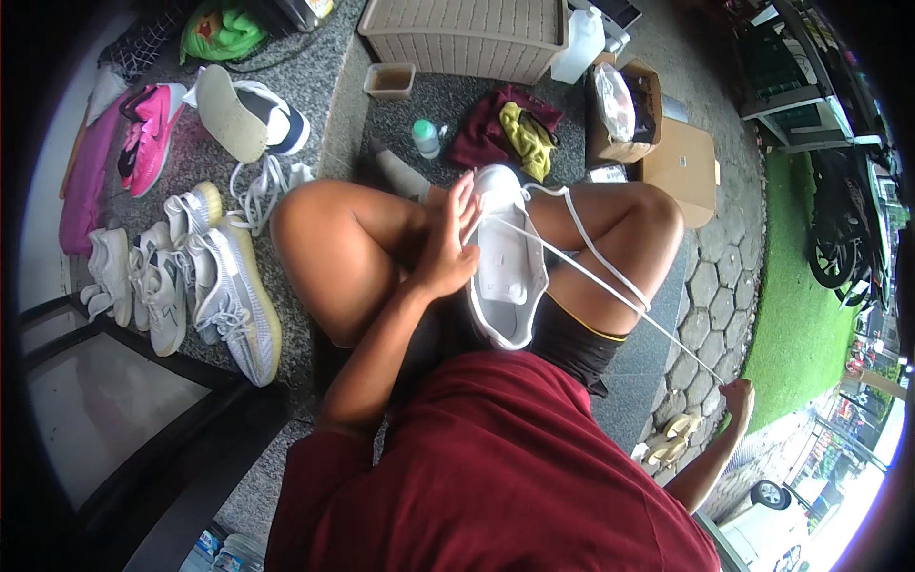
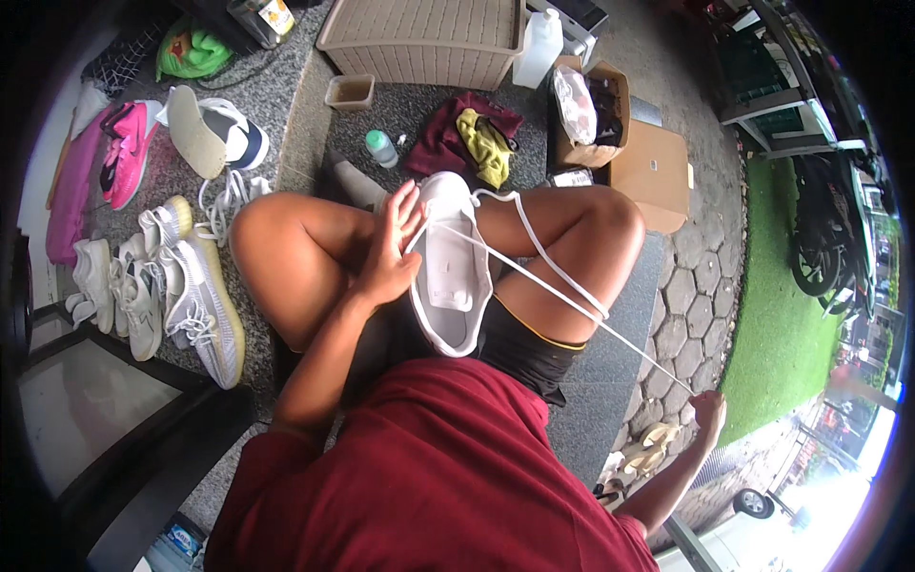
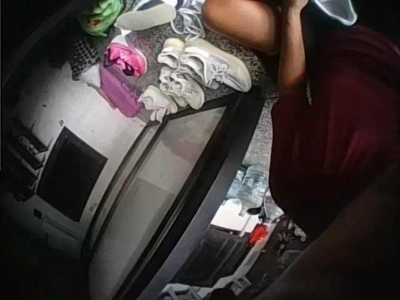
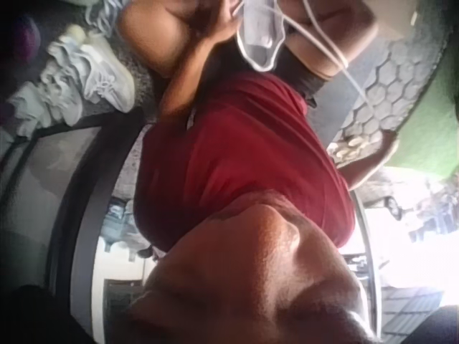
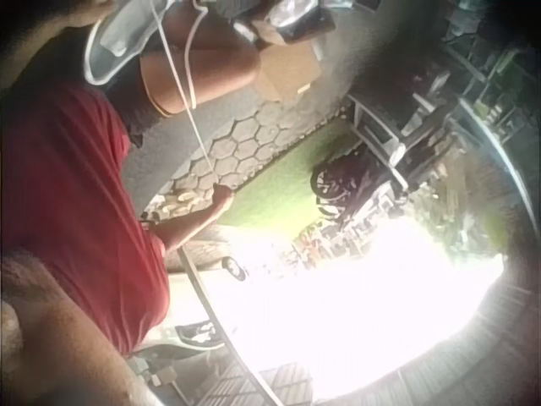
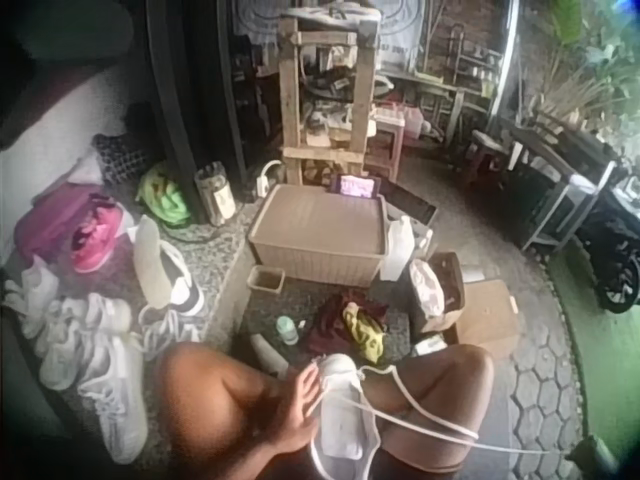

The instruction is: Cleaning a white sneaker with a wipe and then threading the shoelaces.

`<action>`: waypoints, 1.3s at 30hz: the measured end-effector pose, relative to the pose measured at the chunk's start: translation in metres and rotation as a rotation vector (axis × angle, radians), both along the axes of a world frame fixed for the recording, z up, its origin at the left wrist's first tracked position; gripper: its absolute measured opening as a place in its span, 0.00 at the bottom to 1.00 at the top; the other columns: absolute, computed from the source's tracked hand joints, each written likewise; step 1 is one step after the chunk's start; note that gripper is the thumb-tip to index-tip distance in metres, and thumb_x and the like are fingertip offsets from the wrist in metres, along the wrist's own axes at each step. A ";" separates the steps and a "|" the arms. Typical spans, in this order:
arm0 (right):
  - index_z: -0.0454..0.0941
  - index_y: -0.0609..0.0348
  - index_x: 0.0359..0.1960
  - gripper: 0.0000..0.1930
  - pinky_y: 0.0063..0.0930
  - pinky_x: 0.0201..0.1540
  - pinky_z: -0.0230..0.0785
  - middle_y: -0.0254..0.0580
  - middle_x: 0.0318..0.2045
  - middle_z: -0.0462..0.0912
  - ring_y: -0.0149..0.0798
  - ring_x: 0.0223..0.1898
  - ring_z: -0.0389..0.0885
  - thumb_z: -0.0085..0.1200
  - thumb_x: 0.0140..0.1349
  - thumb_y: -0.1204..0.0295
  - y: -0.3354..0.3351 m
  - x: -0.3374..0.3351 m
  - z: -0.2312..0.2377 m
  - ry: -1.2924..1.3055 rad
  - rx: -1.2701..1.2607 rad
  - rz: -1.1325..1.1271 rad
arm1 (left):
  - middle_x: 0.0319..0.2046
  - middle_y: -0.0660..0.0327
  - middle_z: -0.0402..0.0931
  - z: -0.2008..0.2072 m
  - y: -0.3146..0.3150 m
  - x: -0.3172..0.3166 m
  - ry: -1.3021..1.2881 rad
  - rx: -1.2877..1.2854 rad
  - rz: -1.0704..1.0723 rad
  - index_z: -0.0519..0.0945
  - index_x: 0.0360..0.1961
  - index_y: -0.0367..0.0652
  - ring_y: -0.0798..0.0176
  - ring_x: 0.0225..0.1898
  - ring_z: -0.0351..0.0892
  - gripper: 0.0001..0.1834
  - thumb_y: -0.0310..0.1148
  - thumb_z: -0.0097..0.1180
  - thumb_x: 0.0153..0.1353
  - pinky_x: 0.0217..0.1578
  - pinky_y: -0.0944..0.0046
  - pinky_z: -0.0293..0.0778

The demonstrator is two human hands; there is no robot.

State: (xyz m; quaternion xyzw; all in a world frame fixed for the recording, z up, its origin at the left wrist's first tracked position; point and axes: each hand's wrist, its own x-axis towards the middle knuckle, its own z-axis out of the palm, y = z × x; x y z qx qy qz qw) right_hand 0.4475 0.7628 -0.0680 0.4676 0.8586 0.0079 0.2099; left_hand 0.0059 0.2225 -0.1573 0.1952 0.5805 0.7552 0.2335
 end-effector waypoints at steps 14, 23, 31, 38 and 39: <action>0.82 0.60 0.50 0.20 0.40 0.57 0.72 0.51 0.49 0.82 0.54 0.52 0.80 0.63 0.52 0.75 -0.265 -0.398 0.000 0.828 -0.454 0.863 | 0.75 0.42 0.52 -0.011 0.004 -0.021 0.095 -0.288 -0.017 0.35 0.79 0.48 0.51 0.76 0.53 0.57 0.11 0.50 0.51 0.73 0.56 0.52; 0.79 0.59 0.38 0.07 0.47 0.54 0.70 0.48 0.39 0.81 0.49 0.46 0.80 0.57 0.58 0.74 -0.323 -0.460 -0.062 0.859 -0.512 1.148 | 0.32 0.42 0.83 0.021 0.030 -0.039 0.648 -0.929 0.104 0.84 0.47 0.38 0.41 0.35 0.84 0.16 0.29 0.60 0.58 0.38 0.49 0.79; 0.80 0.68 0.38 0.10 0.35 0.29 0.72 0.46 0.21 0.80 0.40 0.25 0.82 0.62 0.59 0.72 -0.310 -0.428 -0.040 0.886 -0.887 0.648 | 0.31 0.50 0.84 0.010 0.034 -0.049 0.819 -0.817 0.110 0.84 0.35 0.38 0.47 0.34 0.86 0.05 0.26 0.58 0.60 0.42 0.50 0.80; 0.82 0.59 0.38 0.19 0.19 0.26 0.57 0.24 0.20 0.70 0.21 0.23 0.64 0.49 0.75 0.55 -0.291 -0.428 -0.041 0.489 -1.629 0.219 | 0.37 0.52 0.85 0.019 0.046 -0.043 0.992 -0.494 0.118 0.83 0.40 0.35 0.51 0.43 0.86 0.09 0.26 0.60 0.59 0.59 0.47 0.74; 0.81 0.60 0.39 0.19 0.19 0.27 0.57 0.24 0.22 0.71 0.20 0.24 0.65 0.49 0.76 0.56 -0.291 -0.427 -0.041 0.529 -1.681 0.251 | 0.37 0.52 0.85 0.019 0.047 -0.041 0.996 -0.491 0.124 0.83 0.40 0.35 0.51 0.43 0.86 0.09 0.26 0.60 0.59 0.59 0.47 0.74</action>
